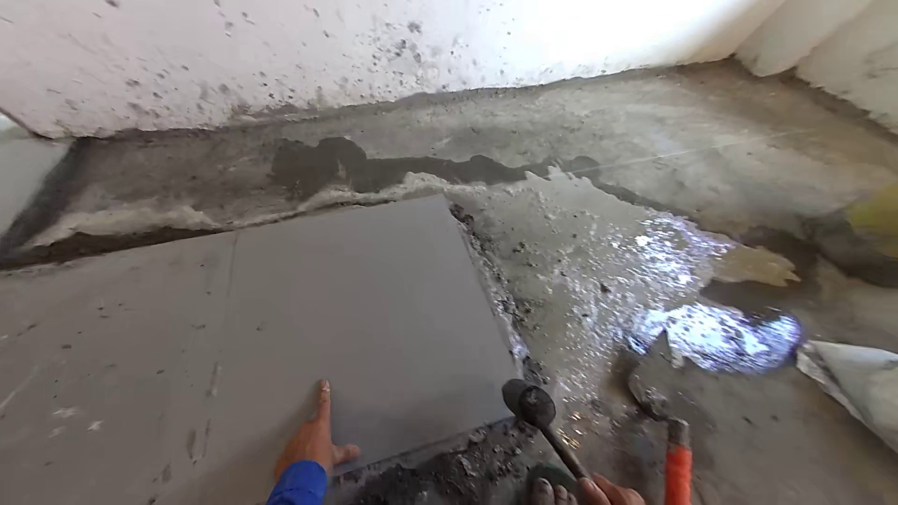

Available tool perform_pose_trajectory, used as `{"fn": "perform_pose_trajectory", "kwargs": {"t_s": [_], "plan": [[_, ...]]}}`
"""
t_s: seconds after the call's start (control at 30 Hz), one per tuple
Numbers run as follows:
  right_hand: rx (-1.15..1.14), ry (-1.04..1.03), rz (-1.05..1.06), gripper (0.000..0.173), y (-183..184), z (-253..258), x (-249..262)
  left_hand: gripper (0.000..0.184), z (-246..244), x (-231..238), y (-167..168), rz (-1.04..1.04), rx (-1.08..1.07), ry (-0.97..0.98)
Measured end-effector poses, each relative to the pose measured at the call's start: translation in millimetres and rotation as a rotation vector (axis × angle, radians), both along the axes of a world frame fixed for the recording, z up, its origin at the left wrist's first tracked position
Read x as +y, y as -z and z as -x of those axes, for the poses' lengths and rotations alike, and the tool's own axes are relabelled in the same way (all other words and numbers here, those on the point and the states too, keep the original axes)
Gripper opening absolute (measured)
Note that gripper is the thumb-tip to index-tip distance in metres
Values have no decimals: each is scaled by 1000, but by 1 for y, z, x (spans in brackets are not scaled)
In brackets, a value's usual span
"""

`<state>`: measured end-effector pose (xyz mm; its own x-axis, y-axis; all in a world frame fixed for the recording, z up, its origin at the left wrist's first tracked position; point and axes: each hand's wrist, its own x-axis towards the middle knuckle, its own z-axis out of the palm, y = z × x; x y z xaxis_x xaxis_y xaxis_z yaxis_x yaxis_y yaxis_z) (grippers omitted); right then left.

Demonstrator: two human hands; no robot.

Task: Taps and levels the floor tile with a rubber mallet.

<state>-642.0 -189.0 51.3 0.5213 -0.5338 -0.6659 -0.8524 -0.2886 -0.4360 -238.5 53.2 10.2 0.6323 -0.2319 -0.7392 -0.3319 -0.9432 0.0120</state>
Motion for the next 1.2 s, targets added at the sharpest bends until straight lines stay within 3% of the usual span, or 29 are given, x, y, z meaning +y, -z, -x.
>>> {"fn": "perform_pose_trajectory", "kwargs": {"t_s": [0.27, 0.53, 0.63, 0.73, 0.87, 0.97, 1.03, 1.2], "plan": [[21, 5, -22, 60, 19, 22, 1, 147, 2, 8, 19, 28, -53, 52], [55, -14, -48, 61, 21, 14, -5, 146, 1, 5, 15, -29, -45, 50], [-61, -42, 49, 63, 33, 17, -5, 143, -2, 2, 11, -34, -34, 39], [27, -110, 38, 66, 38, 15, -10, 142, 2, 1, 7, -37, -16, 36], [-171, -142, 129, 66, 47, 14, -4, 143, -1, -1, 3, -14, 1, 22], [-19, -141, 16, 66, 31, 2, -3, 144, 3, 2, 2, -18, 8, 16], [-67, -88, 14, 64, 16, -8, 0, 145, -1, 2, 4, 11, -11, 19], [-15, -42, -22, 64, 20, -15, -4, 145, 4, 6, 2, 45, 10, 28]]}}
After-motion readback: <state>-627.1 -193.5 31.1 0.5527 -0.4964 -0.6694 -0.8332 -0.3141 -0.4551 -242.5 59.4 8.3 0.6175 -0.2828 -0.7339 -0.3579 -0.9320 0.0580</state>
